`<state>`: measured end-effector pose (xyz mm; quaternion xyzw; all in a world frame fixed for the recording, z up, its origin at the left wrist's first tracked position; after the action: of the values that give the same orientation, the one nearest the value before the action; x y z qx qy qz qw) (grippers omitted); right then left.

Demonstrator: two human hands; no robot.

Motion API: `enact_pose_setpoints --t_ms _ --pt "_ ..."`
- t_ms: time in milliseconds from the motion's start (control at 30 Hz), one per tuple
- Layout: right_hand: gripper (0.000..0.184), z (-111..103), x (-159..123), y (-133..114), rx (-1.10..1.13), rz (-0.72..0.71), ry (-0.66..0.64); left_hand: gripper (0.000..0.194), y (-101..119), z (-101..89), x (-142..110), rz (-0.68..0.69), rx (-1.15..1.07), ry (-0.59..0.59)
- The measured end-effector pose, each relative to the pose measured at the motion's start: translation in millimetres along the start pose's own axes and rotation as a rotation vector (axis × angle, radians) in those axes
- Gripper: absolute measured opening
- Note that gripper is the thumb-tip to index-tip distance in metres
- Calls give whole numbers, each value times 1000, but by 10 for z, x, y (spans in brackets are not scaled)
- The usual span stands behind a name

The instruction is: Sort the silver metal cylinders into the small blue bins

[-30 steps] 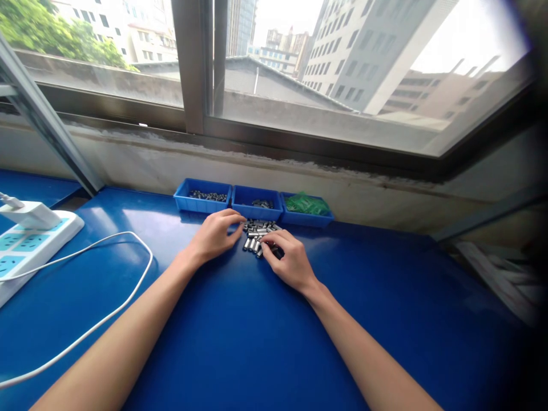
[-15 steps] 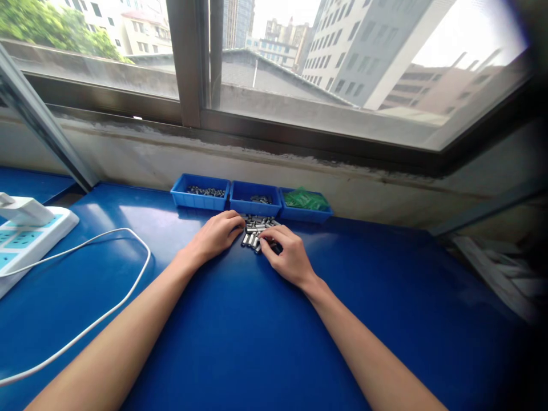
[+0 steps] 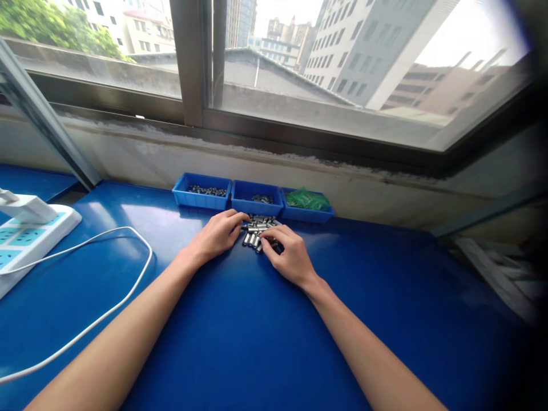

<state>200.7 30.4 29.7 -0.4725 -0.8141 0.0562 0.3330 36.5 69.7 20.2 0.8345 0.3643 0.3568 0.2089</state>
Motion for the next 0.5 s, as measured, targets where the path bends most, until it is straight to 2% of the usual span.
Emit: enact_pose_setpoints --t_ms 133,267,400,500 --pt "11 3 3 -1 5 -1 0 41 3 -6 0 -11 6 19" --pt "10 5 4 -4 5 0 4 35 38 -65 10 -12 -66 119" --pt "10 7 3 -7 12 1 1 27 39 -138 21 -109 -373 257" --pt "10 2 2 -13 13 0 9 34 -5 -132 28 -247 -633 297"
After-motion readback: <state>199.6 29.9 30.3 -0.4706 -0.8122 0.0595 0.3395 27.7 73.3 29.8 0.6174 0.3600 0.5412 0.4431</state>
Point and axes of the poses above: each hand's wrist, its own x-axis towards the middle knuckle, its own z-axis out of the palm, y = z × x, the point moved 7 cm from there along x, towards the middle knuckle, and after that the axes turned 11 degrees about -x, right-handed, at the moved point
